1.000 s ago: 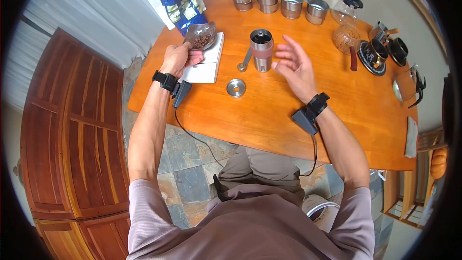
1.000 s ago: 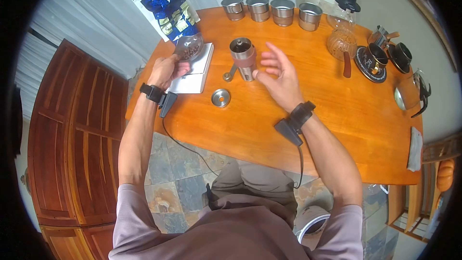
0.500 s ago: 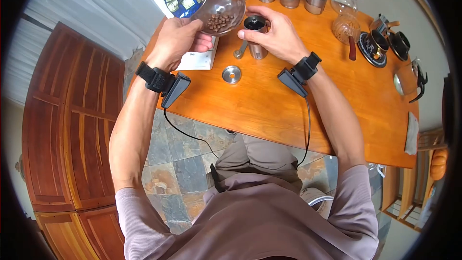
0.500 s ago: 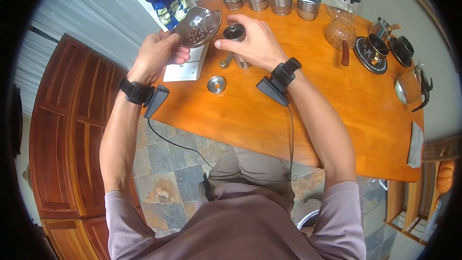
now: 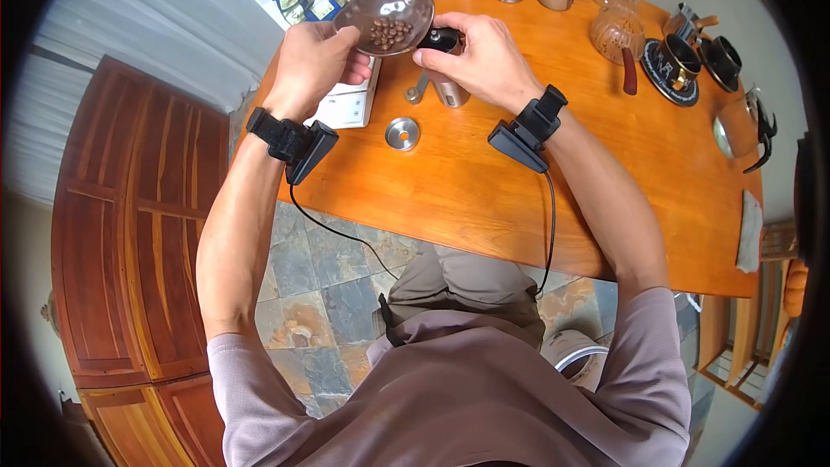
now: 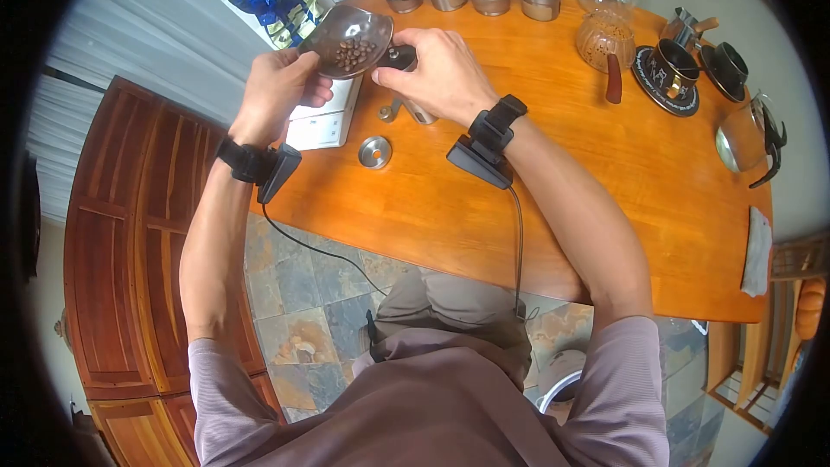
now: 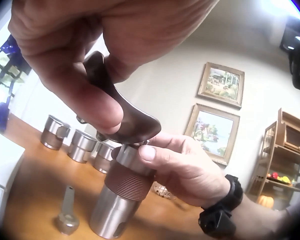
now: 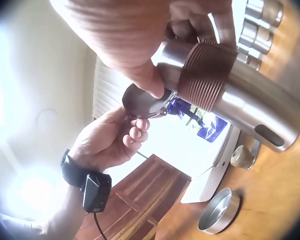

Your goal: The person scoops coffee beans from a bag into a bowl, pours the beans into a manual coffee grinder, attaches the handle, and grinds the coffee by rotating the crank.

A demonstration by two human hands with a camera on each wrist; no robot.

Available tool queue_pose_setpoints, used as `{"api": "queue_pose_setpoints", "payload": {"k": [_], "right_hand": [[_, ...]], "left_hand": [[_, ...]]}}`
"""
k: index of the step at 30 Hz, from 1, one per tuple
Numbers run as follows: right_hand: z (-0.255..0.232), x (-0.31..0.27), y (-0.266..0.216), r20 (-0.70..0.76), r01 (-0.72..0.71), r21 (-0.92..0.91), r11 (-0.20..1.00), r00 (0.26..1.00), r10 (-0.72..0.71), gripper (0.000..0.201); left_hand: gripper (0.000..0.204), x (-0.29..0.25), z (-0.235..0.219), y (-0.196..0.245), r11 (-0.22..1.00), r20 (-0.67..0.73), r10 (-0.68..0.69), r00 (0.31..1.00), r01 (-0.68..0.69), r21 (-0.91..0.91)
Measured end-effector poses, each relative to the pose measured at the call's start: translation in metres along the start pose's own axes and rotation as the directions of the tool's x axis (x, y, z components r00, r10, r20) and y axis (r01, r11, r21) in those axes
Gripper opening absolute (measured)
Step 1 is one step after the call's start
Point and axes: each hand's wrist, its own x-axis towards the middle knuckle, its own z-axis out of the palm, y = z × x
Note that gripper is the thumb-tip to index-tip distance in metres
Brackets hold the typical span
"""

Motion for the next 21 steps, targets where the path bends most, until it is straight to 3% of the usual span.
{"api": "queue_pose_setpoints", "payload": {"k": [6,8,12,15,21], "right_hand": [[-0.001,0.0,-0.001,0.011,0.001,-0.021,1.0,1.0,-0.001,0.04],[-0.001,-0.001,-0.005,-0.005,-0.001,-0.043,0.999,1.0,0.001,0.039],[0.0,0.0,-0.001,0.008,-0.003,-0.009,1.0,1.0,0.003,0.04],[0.0,0.0,-0.001,-0.003,0.002,-0.014,1.0,1.0,-0.002,0.042],[0.0,0.0,0.002,0.004,0.041,-0.131,0.991,0.999,-0.041,0.058]], "left_hand": [[0.028,0.003,0.005,0.004,0.969,-0.092,0.127,0.988,-0.103,0.225],[0.029,-0.005,0.009,0.015,0.891,-0.135,0.227,0.964,-0.15,0.428],[0.03,0.0,0.008,0.009,0.906,-0.157,0.218,0.963,-0.14,0.4],[0.029,0.007,0.003,-0.002,0.955,-0.146,0.18,0.973,-0.137,0.265],[0.033,0.011,-0.013,-0.03,1.0,-0.089,-0.016,0.996,0.016,0.003]]}}
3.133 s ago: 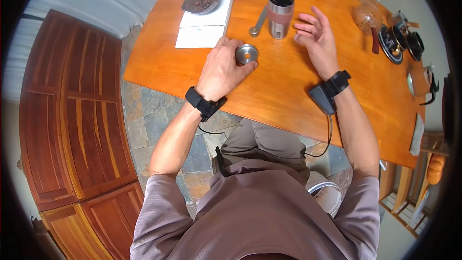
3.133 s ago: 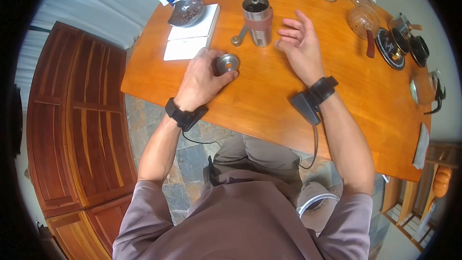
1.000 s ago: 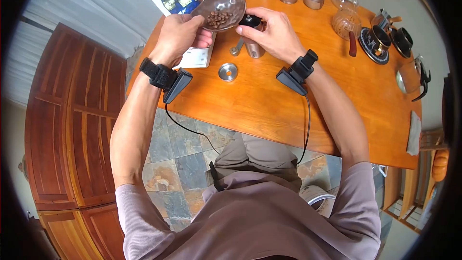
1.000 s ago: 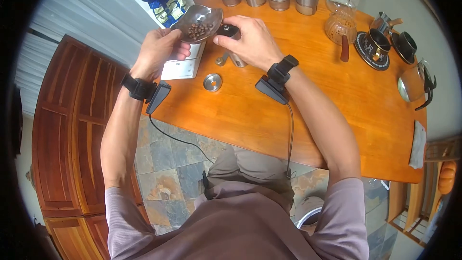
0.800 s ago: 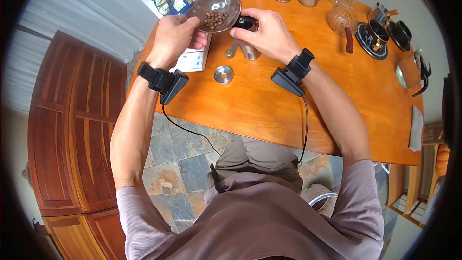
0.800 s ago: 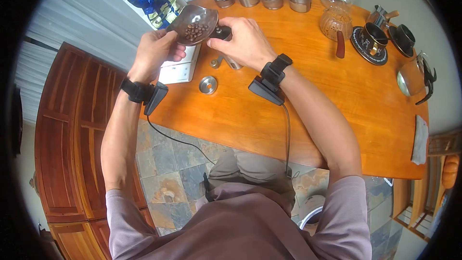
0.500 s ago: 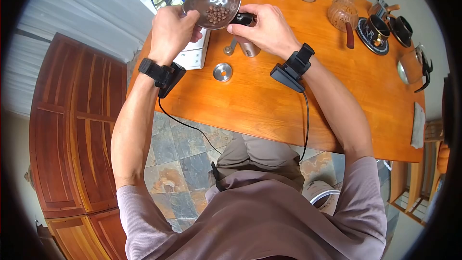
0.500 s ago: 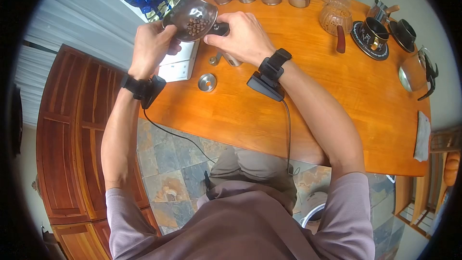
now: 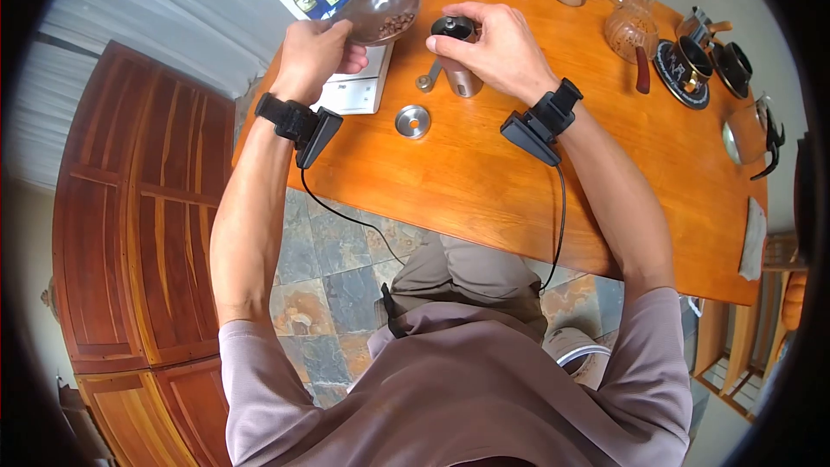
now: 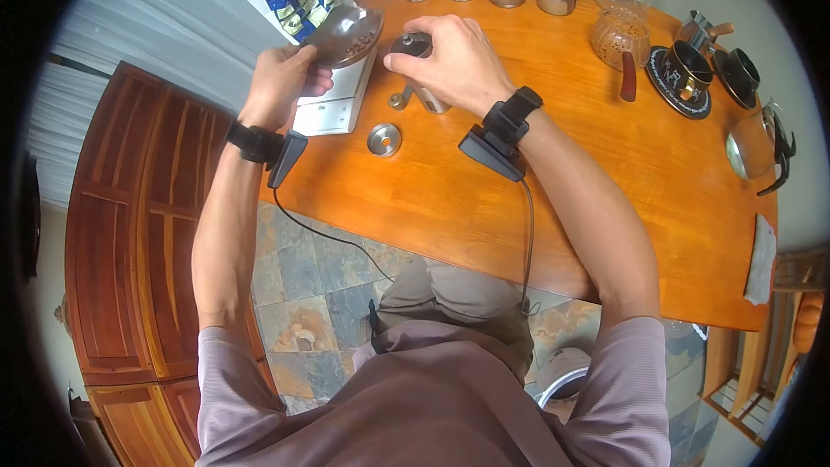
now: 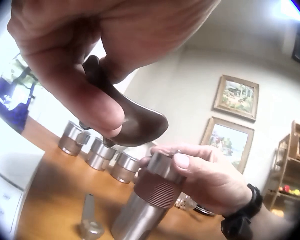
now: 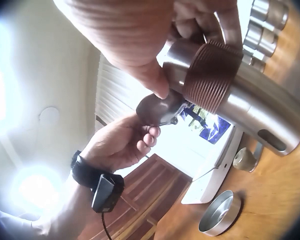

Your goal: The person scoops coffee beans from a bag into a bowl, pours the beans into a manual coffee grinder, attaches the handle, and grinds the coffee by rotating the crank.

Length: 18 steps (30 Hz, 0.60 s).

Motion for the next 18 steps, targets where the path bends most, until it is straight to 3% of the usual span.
{"api": "queue_pose_setpoints", "payload": {"k": [2,6,12,15,18], "right_hand": [[-0.002,0.0,-0.004,0.004,-0.057,0.043,0.997,0.998,0.057,0.059],[0.003,0.002,0.004,-0.016,-0.036,0.078,0.996,0.999,0.037,0.06],[0.001,0.001,0.0,-0.015,-0.022,0.031,0.999,1.0,0.023,0.06],[0.001,-0.002,-0.004,0.04,-0.094,0.156,0.983,0.995,0.089,0.061],[0.001,-0.002,-0.005,0.013,-0.046,0.112,0.993,0.999,0.045,0.062]], "left_hand": [[0.034,0.003,-0.009,-0.019,0.993,-0.029,-0.064,0.998,0.061,-0.104],[0.033,0.02,-0.029,-0.061,0.965,-0.029,-0.206,0.978,0.198,-0.173],[0.031,0.02,-0.026,-0.074,0.932,-0.072,-0.27,0.96,0.242,-0.269],[0.032,0.023,-0.019,-0.079,0.922,-0.049,-0.259,0.965,0.232,-0.311],[0.035,0.023,-0.01,-0.086,0.911,-0.04,-0.252,0.967,0.223,-0.348]]}}
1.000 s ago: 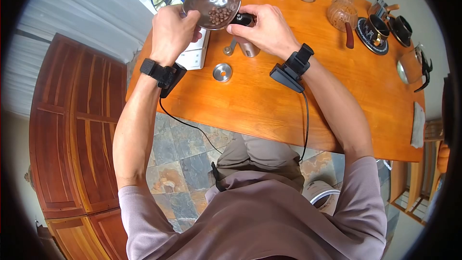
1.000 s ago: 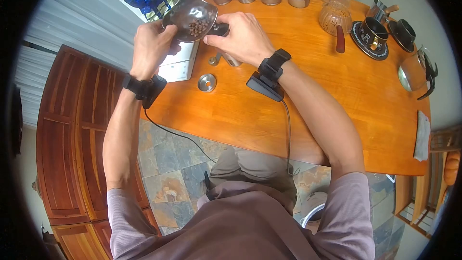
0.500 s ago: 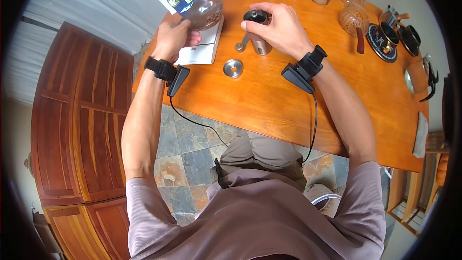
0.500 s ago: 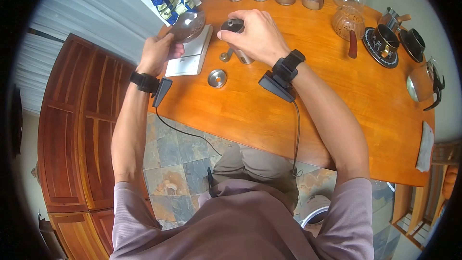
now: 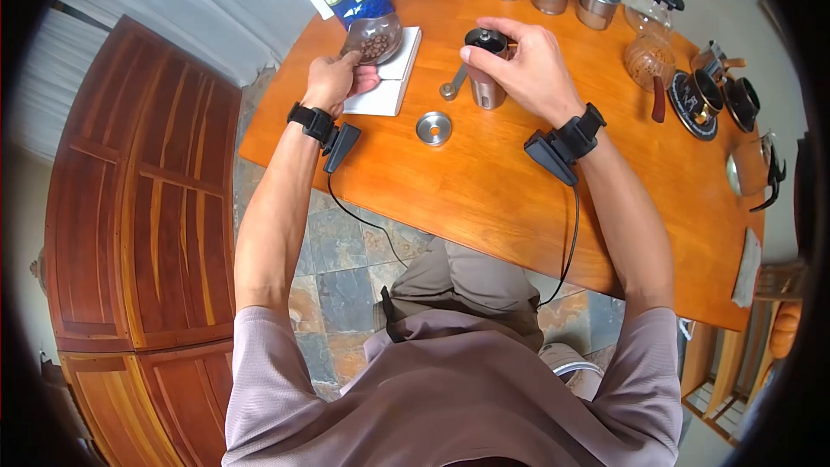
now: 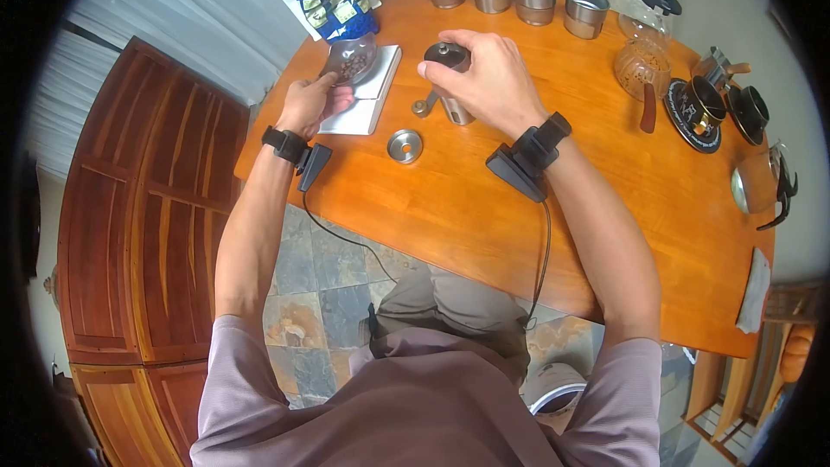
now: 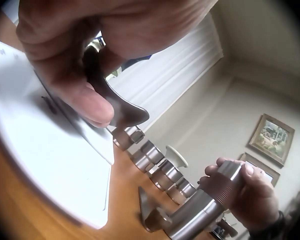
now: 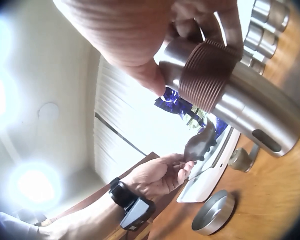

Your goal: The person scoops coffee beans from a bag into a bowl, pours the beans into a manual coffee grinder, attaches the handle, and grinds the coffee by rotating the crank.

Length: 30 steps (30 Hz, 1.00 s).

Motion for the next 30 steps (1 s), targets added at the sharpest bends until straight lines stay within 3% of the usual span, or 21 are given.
{"api": "queue_pose_setpoints", "payload": {"k": [2,5,6,8,10,12,14,15,17,18,20,24,30], "right_hand": [[0.002,0.0,0.004,-0.013,0.004,0.028,1.0,1.0,-0.004,0.061],[0.004,0.0,0.007,-0.018,0.006,0.028,1.0,1.0,-0.005,0.06],[0.004,0.0,0.008,-0.019,-0.002,0.037,0.999,1.0,0.003,0.06],[0.007,0.0,0.011,-0.035,0.055,0.008,0.998,0.998,-0.055,0.059],[0.012,-0.001,0.016,-0.022,0.046,0.018,0.999,0.999,-0.046,0.057],[0.017,-0.002,0.015,-0.028,0.076,-0.095,0.993,0.996,-0.079,0.054],[0.016,-0.004,0.016,-0.033,0.133,-0.124,0.983,0.99,-0.138,0.049],[0.016,-0.005,0.015,-0.039,0.139,-0.154,0.978,0.988,-0.146,0.048],[0.016,-0.006,0.017,-0.036,0.145,-0.194,0.97,0.987,-0.155,0.045],[0.016,-0.006,0.017,-0.037,0.142,-0.194,0.971,0.988,-0.152,0.045],[0.018,-0.007,0.016,-0.057,0.149,-0.196,0.969,0.985,-0.162,0.045],[0.018,-0.007,0.015,-0.04,0.142,-0.18,0.973,0.988,-0.151,0.045],[0.02,-0.007,0.018,-0.055,0.172,-0.169,0.971,0.982,-0.183,0.047]], "left_hand": [[0.039,-0.004,-0.004,-0.005,1.0,-0.018,-0.011,1.0,0.011,-0.01],[0.047,-0.026,-0.018,-0.018,0.992,-0.165,0.114,0.98,-0.122,-0.036],[0.043,-0.031,-0.027,-0.028,0.976,-0.197,0.219,0.956,-0.218,0.029],[0.04,-0.036,-0.045,-0.052,0.943,-0.27,0.321,0.908,-0.278,0.184],[0.04,-0.043,-0.05,-0.062,0.923,-0.28,0.378,0.882,-0.335,0.19],[0.041,-0.052,-0.048,-0.07,0.9,-0.294,0.433,0.852,-0.391,0.193],[0.055,-0.06,-0.04,-0.067,0.836,-0.025,0.438,0.899,-0.397,0.378],[0.055,-0.06,-0.041,-0.071,0.838,-0.029,0.433,0.901,-0.391,0.381],[0.078,-0.056,-0.042,-0.08,0.714,-0.016,0.426,0.904,-0.325,0.62],[0.078,-0.058,-0.04,-0.075,0.713,-0.014,0.425,0.905,-0.325,0.621],[0.083,-0.064,-0.038,-0.064,0.59,0.078,0.399,0.913,-0.321,0.741],[0.081,-0.065,-0.035,-0.057,0.578,0.053,0.347,0.936,-0.258,0.774],[0.075,-0.063,-0.038,-0.052,0.462,0.132,0.332,0.934,-0.283,0.841]]}}
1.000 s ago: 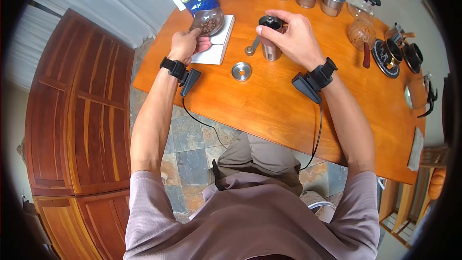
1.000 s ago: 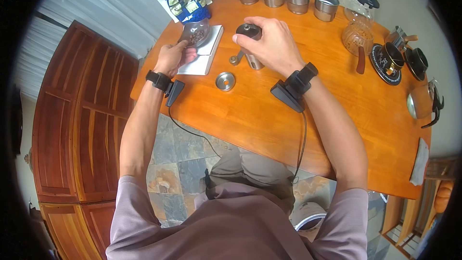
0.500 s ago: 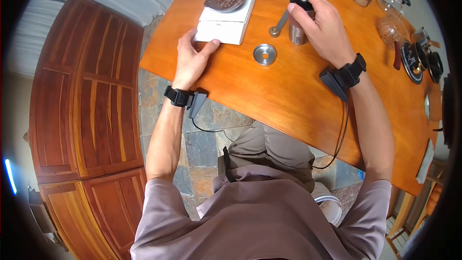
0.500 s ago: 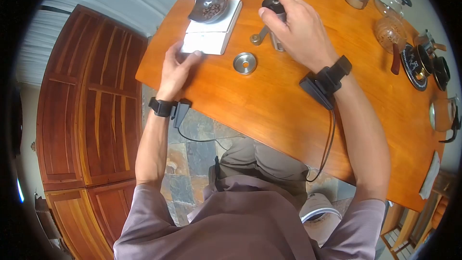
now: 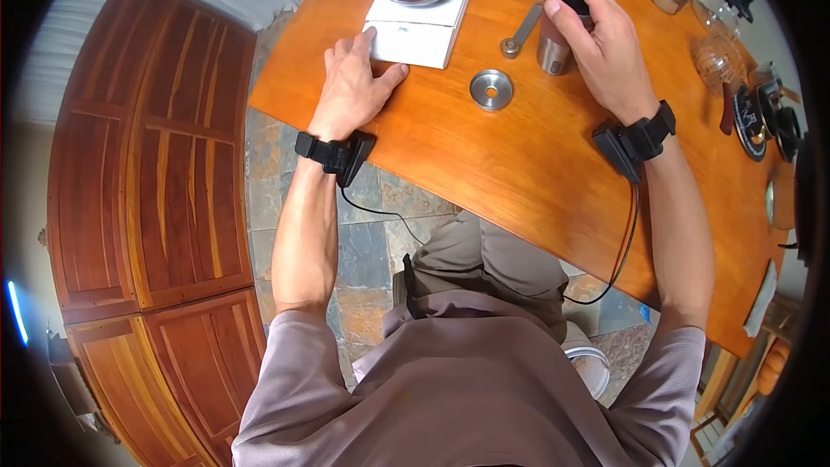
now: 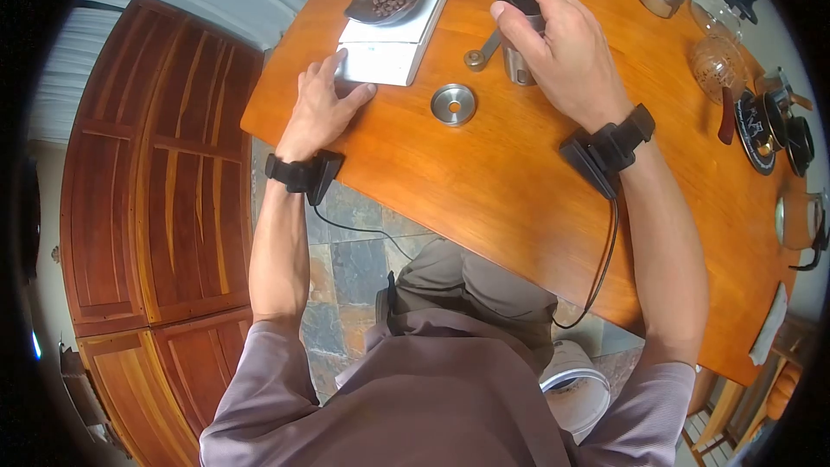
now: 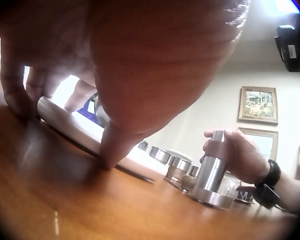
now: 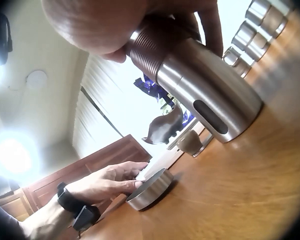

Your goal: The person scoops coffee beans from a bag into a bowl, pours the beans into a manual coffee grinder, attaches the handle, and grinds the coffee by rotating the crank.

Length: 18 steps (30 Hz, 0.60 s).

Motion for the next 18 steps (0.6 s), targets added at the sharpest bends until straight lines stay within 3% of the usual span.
{"api": "queue_pose_setpoints", "payload": {"k": [9,12,14,15,17,18], "right_hand": [[0.0,0.0,0.002,-0.004,-0.012,-0.005,1.0,1.0,0.011,0.048],[-0.001,0.001,0.001,-0.005,0.002,-0.005,1.0,1.0,-0.002,0.049],[-0.001,0.0,0.002,0.007,-0.009,-0.014,1.0,1.0,0.009,0.05],[-0.001,-0.001,0.002,0.007,-0.013,-0.014,1.0,1.0,0.013,0.05],[-0.003,0.0,0.0,-0.008,0.018,-0.076,0.997,1.0,-0.019,0.05],[-0.002,-0.001,0.002,-0.009,0.017,-0.076,0.997,1.0,-0.018,0.05]], "left_hand": [[0.069,0.005,-0.003,-0.001,0.994,-0.005,0.031,1.0,-0.03,0.102],[0.062,0.008,-0.009,0.002,0.996,-0.02,0.058,0.998,-0.056,0.07],[0.053,0.006,-0.014,0.011,0.995,-0.013,-0.018,1.0,0.017,-0.103],[0.053,0.004,-0.012,0.01,0.995,-0.009,-0.018,1.0,0.017,-0.103],[0.049,0.002,-0.008,0.006,0.998,-0.158,0.044,0.986,-0.05,-0.036],[0.049,-0.001,-0.007,0.004,0.998,-0.157,0.045,0.987,-0.051,-0.036]]}}
